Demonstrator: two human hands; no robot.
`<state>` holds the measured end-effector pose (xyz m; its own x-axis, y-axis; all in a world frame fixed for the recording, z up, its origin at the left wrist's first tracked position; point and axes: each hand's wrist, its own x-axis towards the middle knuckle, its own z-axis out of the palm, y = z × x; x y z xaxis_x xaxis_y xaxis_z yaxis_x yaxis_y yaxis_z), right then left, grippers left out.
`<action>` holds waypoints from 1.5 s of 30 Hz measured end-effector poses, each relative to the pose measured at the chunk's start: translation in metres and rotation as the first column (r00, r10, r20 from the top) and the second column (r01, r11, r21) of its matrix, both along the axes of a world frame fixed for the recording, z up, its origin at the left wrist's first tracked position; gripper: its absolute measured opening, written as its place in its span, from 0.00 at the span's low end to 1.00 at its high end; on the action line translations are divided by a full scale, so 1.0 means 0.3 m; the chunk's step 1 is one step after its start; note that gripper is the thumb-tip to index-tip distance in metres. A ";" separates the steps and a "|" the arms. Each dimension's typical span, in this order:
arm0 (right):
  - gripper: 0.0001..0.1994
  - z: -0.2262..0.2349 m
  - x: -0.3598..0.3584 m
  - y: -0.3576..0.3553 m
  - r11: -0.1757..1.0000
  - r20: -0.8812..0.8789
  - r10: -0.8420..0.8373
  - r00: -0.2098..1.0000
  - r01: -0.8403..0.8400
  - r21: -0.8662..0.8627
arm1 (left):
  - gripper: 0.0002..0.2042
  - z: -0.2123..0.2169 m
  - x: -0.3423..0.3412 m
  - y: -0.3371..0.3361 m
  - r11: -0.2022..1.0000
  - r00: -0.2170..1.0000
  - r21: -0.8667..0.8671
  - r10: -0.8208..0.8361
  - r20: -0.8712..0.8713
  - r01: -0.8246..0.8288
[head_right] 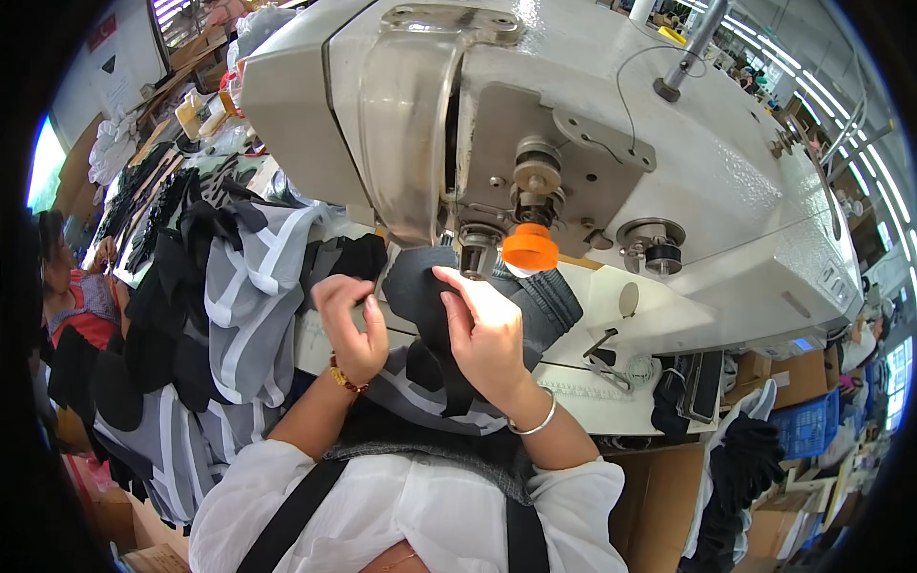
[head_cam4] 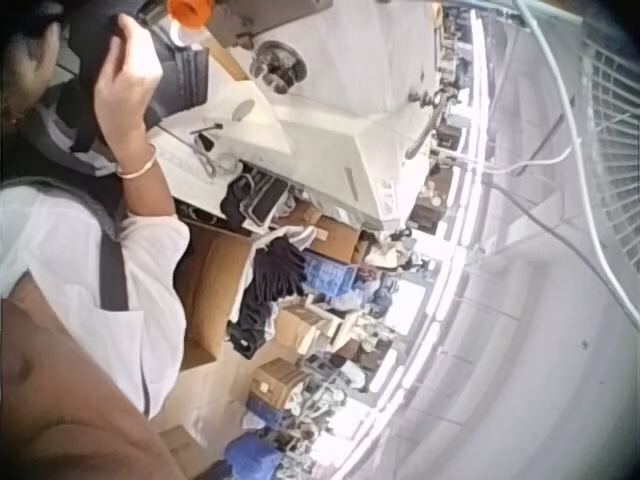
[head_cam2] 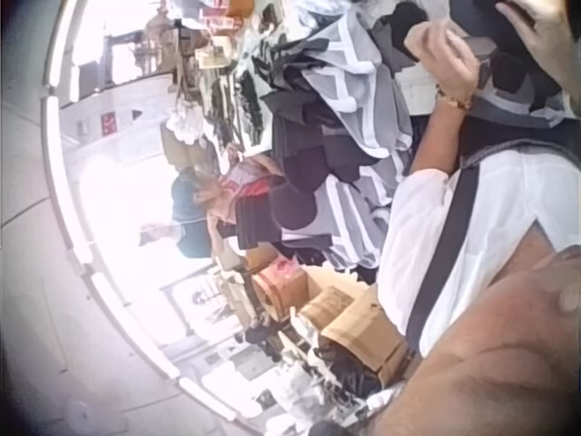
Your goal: Sewing pieces of shoe material together using an industrial sewing machine in a factory.
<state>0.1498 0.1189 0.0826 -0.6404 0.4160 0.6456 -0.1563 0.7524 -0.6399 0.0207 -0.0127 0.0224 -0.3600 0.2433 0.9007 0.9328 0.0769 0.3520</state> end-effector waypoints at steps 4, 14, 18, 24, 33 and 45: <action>0.11 -0.013 -0.009 0.004 0.997 0.079 0.011 0.997 -0.005 -0.082 | 0.18 0.089 0.017 -0.005 0.945 0.908 -0.289 0.020 -0.418 -0.153; 0.09 0.057 0.007 0.093 0.746 0.021 -0.309 0.951 0.228 0.626 | 0.14 0.181 -0.020 0.043 0.914 0.945 -0.384 -0.231 -0.230 0.131; 0.11 -0.049 0.016 0.171 0.834 0.117 -0.279 0.953 0.181 0.521 | 0.15 0.186 -0.013 0.069 0.919 0.940 -0.365 -0.246 -0.235 0.149; 0.08 -0.049 0.058 0.220 0.959 0.212 -0.003 0.977 -0.057 0.278 | 0.12 0.173 -0.026 0.056 0.947 0.909 -0.286 -0.243 -0.339 0.147; 0.12 0.006 0.054 0.212 0.978 0.039 0.136 0.990 -0.140 0.154 | 0.09 0.170 -0.047 0.054 0.972 0.920 -0.172 -0.209 -0.331 0.159; 0.13 0.037 0.065 0.183 0.925 0.099 0.047 0.994 -0.080 0.371 | 0.11 0.161 -0.051 0.068 0.943 0.926 -0.268 -0.270 -0.262 0.199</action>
<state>0.1692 0.1738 0.0936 -0.7179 0.1115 0.6871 -0.1684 0.9300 -0.3268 0.0056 0.0078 0.0707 0.0027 0.5035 0.8640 0.9920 -0.1101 0.0610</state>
